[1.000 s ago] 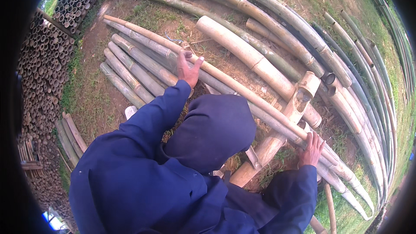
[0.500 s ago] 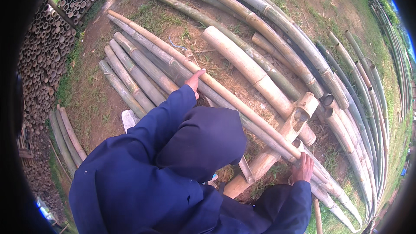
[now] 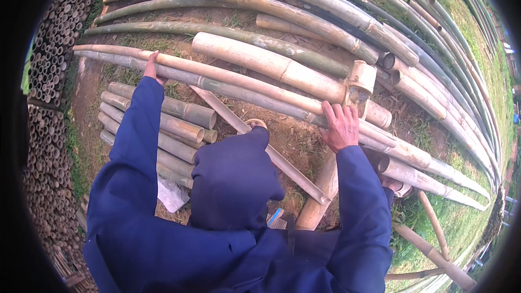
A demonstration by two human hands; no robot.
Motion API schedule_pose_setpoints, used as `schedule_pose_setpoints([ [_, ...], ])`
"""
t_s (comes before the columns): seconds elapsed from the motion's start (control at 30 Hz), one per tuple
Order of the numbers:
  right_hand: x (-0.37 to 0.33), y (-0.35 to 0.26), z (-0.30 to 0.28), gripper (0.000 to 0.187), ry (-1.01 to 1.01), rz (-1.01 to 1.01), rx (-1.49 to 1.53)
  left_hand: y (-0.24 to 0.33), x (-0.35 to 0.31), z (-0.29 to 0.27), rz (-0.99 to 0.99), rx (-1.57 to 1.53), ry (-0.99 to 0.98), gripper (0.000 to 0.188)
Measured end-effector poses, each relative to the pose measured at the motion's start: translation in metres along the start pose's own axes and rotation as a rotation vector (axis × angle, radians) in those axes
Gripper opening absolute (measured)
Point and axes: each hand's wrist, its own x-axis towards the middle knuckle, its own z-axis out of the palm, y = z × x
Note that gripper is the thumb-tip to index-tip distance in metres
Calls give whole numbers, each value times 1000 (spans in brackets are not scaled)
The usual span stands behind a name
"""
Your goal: The person uses a hand saw to cut bamboo poles into shorter sections. They position the bamboo on a makeshift stand, saw through it, and then move the cut pieces aside.
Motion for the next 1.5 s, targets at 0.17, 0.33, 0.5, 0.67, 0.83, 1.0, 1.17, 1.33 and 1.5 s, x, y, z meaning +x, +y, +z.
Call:
schedule_pose_setpoints([
  [0.17,39,-25,18,76,-16,-73,-26,34,25,-5,252,607,733,93],
  [0.33,36,-17,27,61,43,-115,-19,-31,-85,88,1103,1099,-233,86],
  [0.5,38,-22,23,65,55,-128,9,-105,-177,167,1148,1799,-890,72],
  [0.67,-11,9,13,64,159,-3,51,-117,-159,167,1490,1622,-821,63],
  [0.83,-47,48,-5,46,52,-11,25,-125,-141,147,1774,1417,-732,59],
  [1.0,-43,41,-12,38,-12,63,135,-104,-154,135,1880,1455,-698,57],
  [1.17,-47,19,-9,37,-37,30,222,-108,-159,101,1859,1523,-678,58],
  [1.33,-56,5,-9,38,17,-5,315,-111,-161,87,1861,1473,-751,58],
  [1.5,-56,16,-23,40,8,7,253,-106,-167,99,1870,1412,-753,55],
])
